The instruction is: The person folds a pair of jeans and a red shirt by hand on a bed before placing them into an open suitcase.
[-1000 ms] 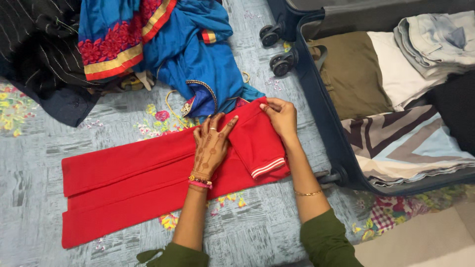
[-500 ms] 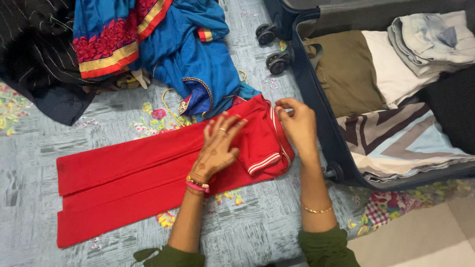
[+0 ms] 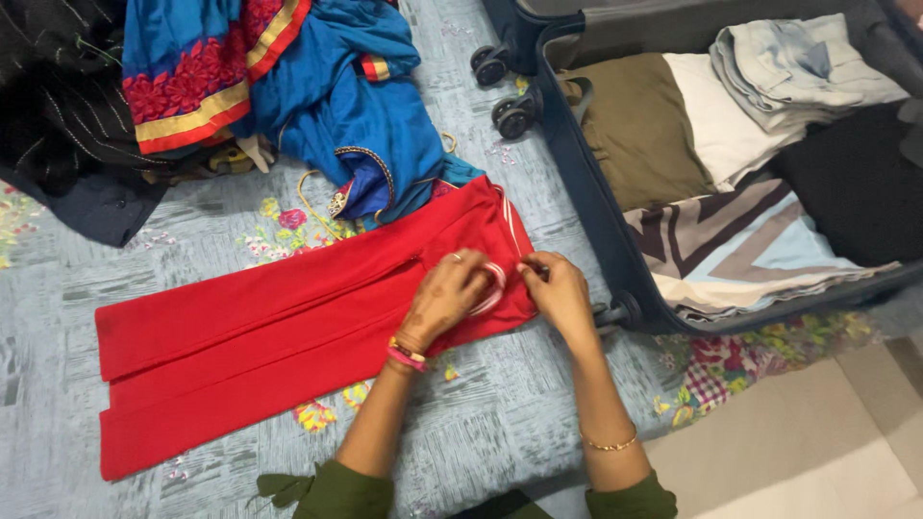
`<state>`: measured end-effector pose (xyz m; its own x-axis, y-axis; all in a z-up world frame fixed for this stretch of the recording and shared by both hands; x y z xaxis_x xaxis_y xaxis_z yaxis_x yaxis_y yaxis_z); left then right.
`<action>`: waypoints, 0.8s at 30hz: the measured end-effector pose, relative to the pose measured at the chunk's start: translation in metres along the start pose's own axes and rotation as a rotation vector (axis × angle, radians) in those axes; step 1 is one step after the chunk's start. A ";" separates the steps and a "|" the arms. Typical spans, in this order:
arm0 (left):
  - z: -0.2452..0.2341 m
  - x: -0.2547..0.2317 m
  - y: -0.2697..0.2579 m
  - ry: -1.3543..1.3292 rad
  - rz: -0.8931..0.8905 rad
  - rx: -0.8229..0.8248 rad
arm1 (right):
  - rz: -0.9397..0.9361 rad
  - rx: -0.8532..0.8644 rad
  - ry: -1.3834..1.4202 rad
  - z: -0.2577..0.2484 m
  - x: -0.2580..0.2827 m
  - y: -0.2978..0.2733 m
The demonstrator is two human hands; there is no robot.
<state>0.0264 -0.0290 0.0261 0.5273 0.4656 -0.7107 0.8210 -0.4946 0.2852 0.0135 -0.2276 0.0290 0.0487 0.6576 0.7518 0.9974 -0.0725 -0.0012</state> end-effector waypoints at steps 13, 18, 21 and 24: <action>-0.027 0.041 0.004 -0.903 -0.212 -0.226 | 0.044 0.056 -0.086 0.011 -0.009 0.002; -0.029 0.038 0.003 -0.967 -0.211 -0.215 | 0.083 0.195 0.248 0.032 -0.049 0.028; -0.029 0.035 0.003 -0.989 -0.229 -0.191 | 0.036 0.243 0.327 0.035 -0.053 0.036; -0.025 0.021 0.007 -0.926 -0.170 -0.077 | -0.069 0.224 0.452 0.036 -0.037 0.037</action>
<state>0.0489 -0.0044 0.0296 0.0433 -0.2581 -0.9652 0.9006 -0.4081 0.1495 0.0504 -0.2275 -0.0232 0.0040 0.2610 0.9653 0.9870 0.1544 -0.0458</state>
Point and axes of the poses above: each hand's wrist, its own y-axis towards the middle knuckle, its own z-axis out of the palm, x = y × z, the point moved 7 cm from there along y, towards the middle knuckle, and after that the axes turned 7 degrees about x, right-handed, at the moved point
